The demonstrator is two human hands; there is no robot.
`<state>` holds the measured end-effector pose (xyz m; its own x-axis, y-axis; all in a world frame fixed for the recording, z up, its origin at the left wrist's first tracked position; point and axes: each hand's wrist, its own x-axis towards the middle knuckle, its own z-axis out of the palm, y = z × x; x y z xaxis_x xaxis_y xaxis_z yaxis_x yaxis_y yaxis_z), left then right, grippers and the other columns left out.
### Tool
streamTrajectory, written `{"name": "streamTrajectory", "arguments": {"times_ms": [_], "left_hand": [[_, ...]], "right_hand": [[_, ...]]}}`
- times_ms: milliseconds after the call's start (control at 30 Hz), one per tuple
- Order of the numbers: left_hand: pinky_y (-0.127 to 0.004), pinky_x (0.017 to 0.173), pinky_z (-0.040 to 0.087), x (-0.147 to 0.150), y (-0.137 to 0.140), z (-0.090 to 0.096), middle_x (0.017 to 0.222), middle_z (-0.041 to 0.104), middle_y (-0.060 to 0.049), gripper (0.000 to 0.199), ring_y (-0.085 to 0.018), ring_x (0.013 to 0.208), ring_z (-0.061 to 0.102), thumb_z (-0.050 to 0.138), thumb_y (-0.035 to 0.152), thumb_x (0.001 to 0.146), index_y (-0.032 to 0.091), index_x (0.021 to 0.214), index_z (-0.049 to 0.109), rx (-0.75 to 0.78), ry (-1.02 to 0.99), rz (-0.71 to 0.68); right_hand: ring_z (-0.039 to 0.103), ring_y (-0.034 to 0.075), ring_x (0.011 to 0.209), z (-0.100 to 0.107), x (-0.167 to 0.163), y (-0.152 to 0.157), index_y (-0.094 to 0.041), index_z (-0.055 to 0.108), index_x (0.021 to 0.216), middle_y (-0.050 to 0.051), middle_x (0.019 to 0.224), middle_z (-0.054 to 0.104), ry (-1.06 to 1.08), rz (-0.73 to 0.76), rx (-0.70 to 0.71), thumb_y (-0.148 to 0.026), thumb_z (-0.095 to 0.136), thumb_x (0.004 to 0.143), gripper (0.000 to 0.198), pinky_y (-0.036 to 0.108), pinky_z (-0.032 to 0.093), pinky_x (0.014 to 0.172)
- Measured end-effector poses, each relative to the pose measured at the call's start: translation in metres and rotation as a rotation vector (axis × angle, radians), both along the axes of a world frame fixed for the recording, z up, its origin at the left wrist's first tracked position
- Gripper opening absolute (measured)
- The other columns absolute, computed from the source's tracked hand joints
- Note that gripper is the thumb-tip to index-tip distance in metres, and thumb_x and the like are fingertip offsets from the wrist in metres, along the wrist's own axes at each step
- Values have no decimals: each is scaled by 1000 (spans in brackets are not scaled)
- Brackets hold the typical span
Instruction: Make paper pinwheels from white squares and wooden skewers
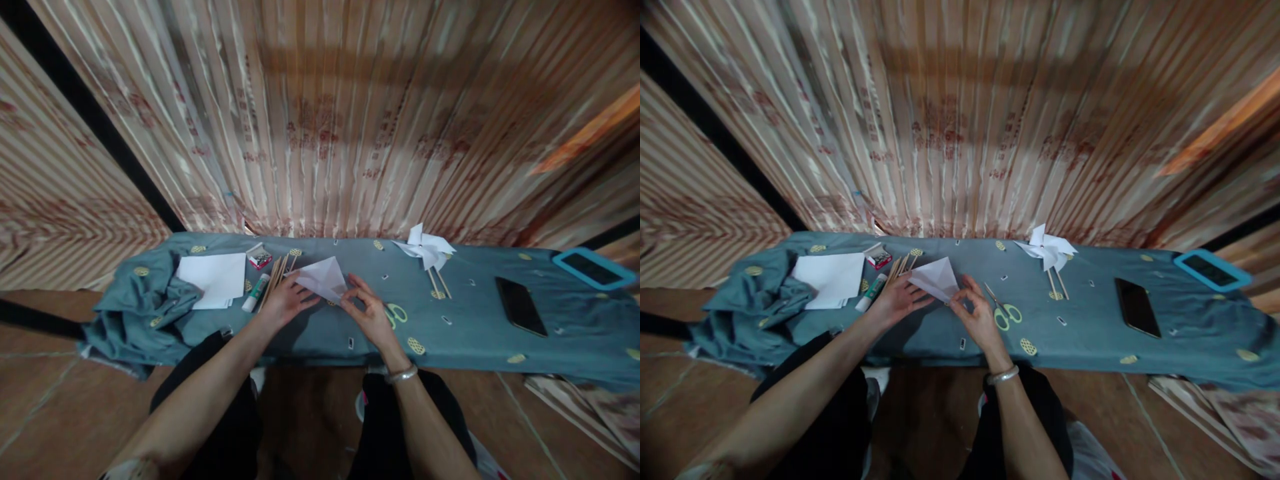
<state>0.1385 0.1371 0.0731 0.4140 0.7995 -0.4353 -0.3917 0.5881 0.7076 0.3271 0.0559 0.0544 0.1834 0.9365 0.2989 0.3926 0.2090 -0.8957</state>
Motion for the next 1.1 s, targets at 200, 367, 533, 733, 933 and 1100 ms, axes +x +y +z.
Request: {"name": "streamTrajectory", "arguments": {"times_ms": [200, 367, 533, 733, 933, 1100], "left_hand": [[-32, 70, 58, -1, 4, -1, 75, 71, -4, 28, -19, 70, 69, 53, 4, 66, 13, 90, 63, -66, -64, 70], [-29, 65, 56, 5, -8, 0, 72, 72, -7, 15, -21, 69, 69, 65, 7, 68, 11, 82, 66, -2, -20, 94], [-27, 62, 55, 8, -14, -3, 73, 73, -8, 12, -18, 65, 68, 71, 15, 74, 9, 83, 66, 49, 52, 155], [-29, 73, 57, 7, -4, 6, 78, 73, -5, 13, -17, 74, 70, 69, 19, 79, 14, 90, 63, 103, -34, 273], [-29, 78, 57, 13, 11, 14, 86, 73, -5, 21, -17, 83, 70, 68, 24, 81, 16, 100, 62, 231, -80, 341], [-32, 81, 57, 13, 17, 21, 87, 74, -9, 23, -21, 91, 70, 70, 27, 79, 13, 97, 64, 252, -62, 373]], "right_hand": [[58, 27, 117, 3, 1, 6, -22, 73, 87, 10, 120, 67, 118, -7, -37, -47, 64, 80, 27, 42, 40, 102], [66, 25, 94, 2, -2, 15, -20, 73, 90, 8, 100, 74, 250, -71, -80, -53, 64, 77, 36, 40, 48, 89], [65, 24, 100, 3, 21, 18, -19, 72, 94, 9, 108, 73, 168, -184, 4, -48, 60, 80, 34, 38, 49, 90], [69, 25, 90, -6, 77, -4, -17, 69, 106, 14, 102, 74, -642, -418, -374, -19, 48, 84, 31, 35, 49, 82], [65, 26, 105, -10, 74, -24, -14, 63, 117, 16, 122, 65, -938, -366, -431, -19, 53, 85, 35, 33, 49, 87], [69, 24, 91, -7, 60, -26, -13, 63, 114, 15, 110, 68, -1011, -350, -531, -19, 54, 85, 31, 32, 50, 79]]}}
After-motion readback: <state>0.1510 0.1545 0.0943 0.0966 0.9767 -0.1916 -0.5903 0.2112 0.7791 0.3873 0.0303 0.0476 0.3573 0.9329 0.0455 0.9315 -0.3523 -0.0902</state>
